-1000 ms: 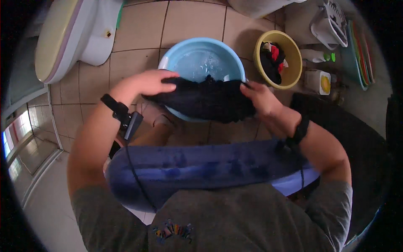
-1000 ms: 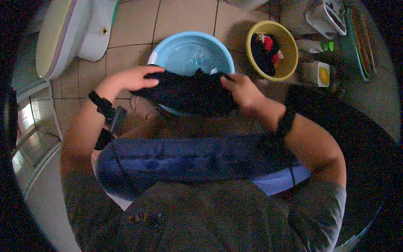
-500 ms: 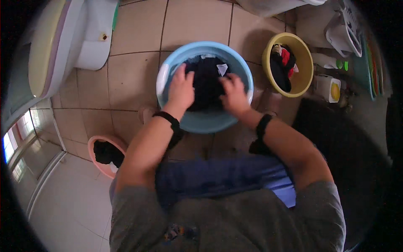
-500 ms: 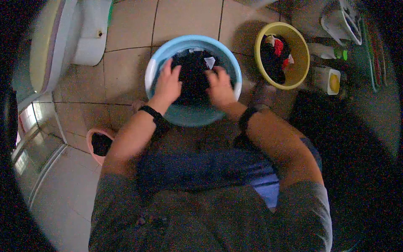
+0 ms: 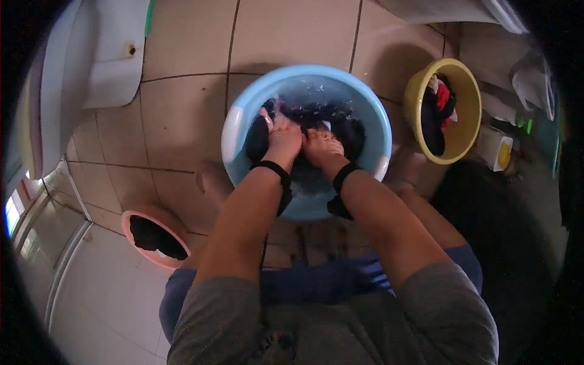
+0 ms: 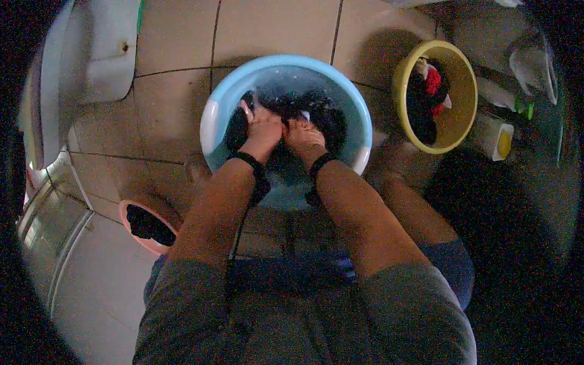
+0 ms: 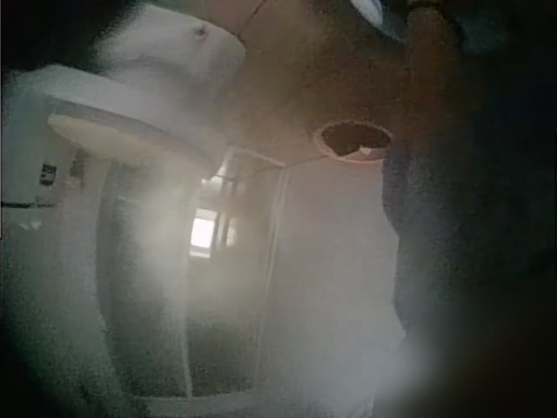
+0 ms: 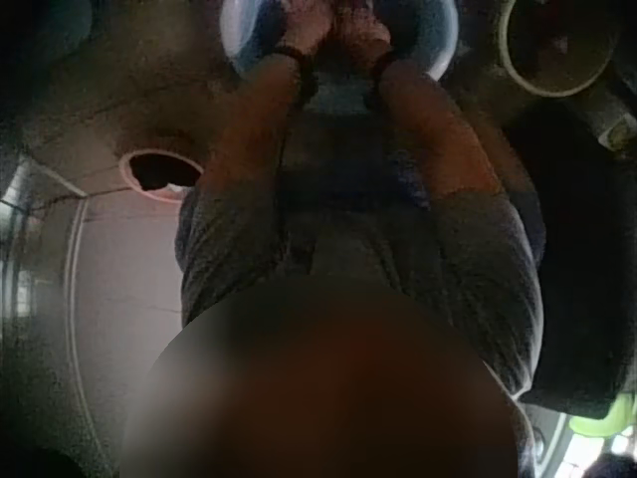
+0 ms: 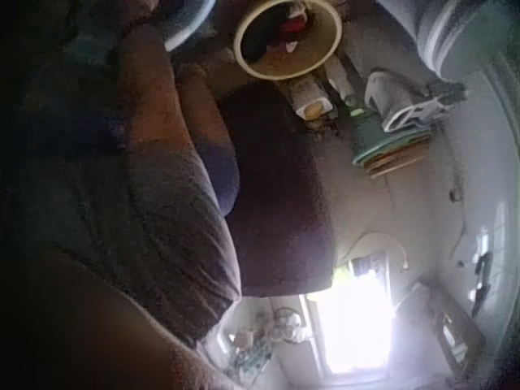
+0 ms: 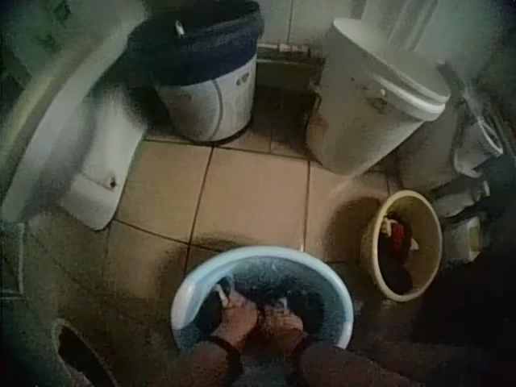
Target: The person puts down a broom and dustpan, goes to the bathroom, and hand-washes laundry by scrubbing and wringing clothes in a basin of water.
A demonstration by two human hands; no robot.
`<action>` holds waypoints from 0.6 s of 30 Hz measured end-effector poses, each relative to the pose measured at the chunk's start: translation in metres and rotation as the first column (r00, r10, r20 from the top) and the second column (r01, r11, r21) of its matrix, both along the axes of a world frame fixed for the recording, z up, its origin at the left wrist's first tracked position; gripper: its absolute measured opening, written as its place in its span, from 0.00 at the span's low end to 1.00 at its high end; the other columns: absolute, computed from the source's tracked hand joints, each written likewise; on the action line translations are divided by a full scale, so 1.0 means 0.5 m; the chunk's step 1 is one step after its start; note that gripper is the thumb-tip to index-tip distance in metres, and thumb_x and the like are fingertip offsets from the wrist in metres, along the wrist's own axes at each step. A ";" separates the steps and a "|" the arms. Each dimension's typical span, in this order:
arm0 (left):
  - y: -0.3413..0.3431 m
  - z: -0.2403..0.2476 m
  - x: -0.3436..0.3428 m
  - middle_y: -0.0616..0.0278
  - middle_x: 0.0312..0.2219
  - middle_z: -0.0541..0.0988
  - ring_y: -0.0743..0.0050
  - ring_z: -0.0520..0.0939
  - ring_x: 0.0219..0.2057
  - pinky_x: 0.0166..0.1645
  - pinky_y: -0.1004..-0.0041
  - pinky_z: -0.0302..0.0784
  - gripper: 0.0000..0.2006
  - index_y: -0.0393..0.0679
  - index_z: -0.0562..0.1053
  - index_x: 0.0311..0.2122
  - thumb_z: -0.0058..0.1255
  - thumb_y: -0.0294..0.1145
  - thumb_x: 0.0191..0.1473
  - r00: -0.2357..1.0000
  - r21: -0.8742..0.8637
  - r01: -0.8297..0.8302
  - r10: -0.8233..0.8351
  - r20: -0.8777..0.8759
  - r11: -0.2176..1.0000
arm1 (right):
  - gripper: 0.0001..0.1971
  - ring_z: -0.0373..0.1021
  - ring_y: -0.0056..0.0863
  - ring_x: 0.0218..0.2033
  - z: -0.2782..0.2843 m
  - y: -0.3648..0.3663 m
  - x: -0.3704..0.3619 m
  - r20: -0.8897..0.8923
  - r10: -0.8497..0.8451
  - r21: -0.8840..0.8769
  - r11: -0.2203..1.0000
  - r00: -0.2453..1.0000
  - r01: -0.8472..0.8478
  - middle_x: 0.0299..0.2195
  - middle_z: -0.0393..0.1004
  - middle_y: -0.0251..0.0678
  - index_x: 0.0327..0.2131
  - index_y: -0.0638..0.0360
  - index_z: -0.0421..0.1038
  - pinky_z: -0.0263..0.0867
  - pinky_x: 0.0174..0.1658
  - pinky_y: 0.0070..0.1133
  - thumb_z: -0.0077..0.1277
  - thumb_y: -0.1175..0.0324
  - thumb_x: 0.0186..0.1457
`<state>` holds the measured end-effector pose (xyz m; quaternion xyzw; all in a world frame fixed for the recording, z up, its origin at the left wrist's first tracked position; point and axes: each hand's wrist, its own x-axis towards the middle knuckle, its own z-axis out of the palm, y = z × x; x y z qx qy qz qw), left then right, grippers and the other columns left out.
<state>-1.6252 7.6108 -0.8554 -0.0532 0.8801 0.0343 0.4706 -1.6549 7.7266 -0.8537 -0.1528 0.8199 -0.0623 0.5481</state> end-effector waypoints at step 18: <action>0.047 0.251 0.067 0.46 0.62 0.42 0.39 0.48 0.62 0.64 0.50 0.40 0.40 0.51 0.52 0.63 0.54 0.49 0.47 0.562 0.173 -0.752 0.756 -0.336 0.636 | 0.21 0.50 0.51 0.60 0.174 0.099 -0.083 -0.797 0.030 -0.248 0.895 0.603 -0.372 0.59 0.55 0.41 0.53 0.48 0.62 0.55 0.55 0.45 0.45 0.61 0.55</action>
